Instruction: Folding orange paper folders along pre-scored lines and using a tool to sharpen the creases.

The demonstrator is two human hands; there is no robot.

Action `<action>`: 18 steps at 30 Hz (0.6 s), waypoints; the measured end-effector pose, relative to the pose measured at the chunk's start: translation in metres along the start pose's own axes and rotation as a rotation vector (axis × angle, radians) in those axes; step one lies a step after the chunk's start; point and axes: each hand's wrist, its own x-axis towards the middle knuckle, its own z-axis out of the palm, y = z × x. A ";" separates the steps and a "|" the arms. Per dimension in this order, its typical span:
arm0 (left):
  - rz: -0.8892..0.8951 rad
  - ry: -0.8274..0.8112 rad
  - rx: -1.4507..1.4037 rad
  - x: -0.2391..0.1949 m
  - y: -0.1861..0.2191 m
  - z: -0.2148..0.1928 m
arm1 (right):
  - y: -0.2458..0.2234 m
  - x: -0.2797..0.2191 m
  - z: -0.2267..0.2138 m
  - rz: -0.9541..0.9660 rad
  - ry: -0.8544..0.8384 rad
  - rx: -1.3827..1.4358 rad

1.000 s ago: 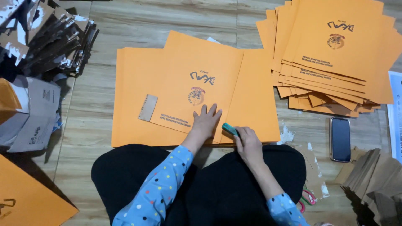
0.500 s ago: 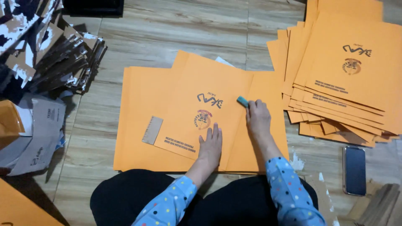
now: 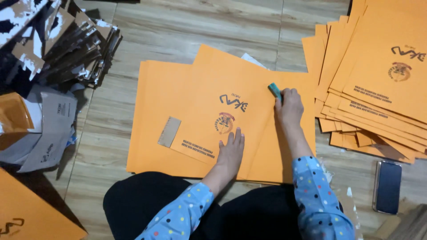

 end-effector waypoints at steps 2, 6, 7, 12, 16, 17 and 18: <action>0.013 0.003 0.006 -0.010 -0.002 -0.020 | -0.024 -0.050 -0.021 -0.050 -0.019 -0.029; 0.050 -0.030 0.012 -0.017 -0.003 -0.031 | -0.054 -0.174 -0.053 -0.230 -0.168 0.003; 0.056 -0.029 0.012 -0.014 -0.003 -0.025 | -0.062 -0.196 -0.064 -0.225 -0.167 -0.001; 0.081 0.027 -0.066 -0.034 -0.004 -0.050 | -0.076 -0.254 -0.082 -0.322 -0.243 -0.031; 0.133 0.087 -0.132 -0.044 -0.022 -0.034 | -0.105 -0.261 -0.095 -0.432 -0.475 0.024; 0.182 0.163 -0.208 -0.042 -0.031 -0.017 | -0.112 -0.256 -0.100 -0.418 -0.533 0.148; 0.232 0.238 -0.284 -0.039 -0.041 -0.001 | -0.119 -0.251 -0.105 -0.403 -0.590 0.272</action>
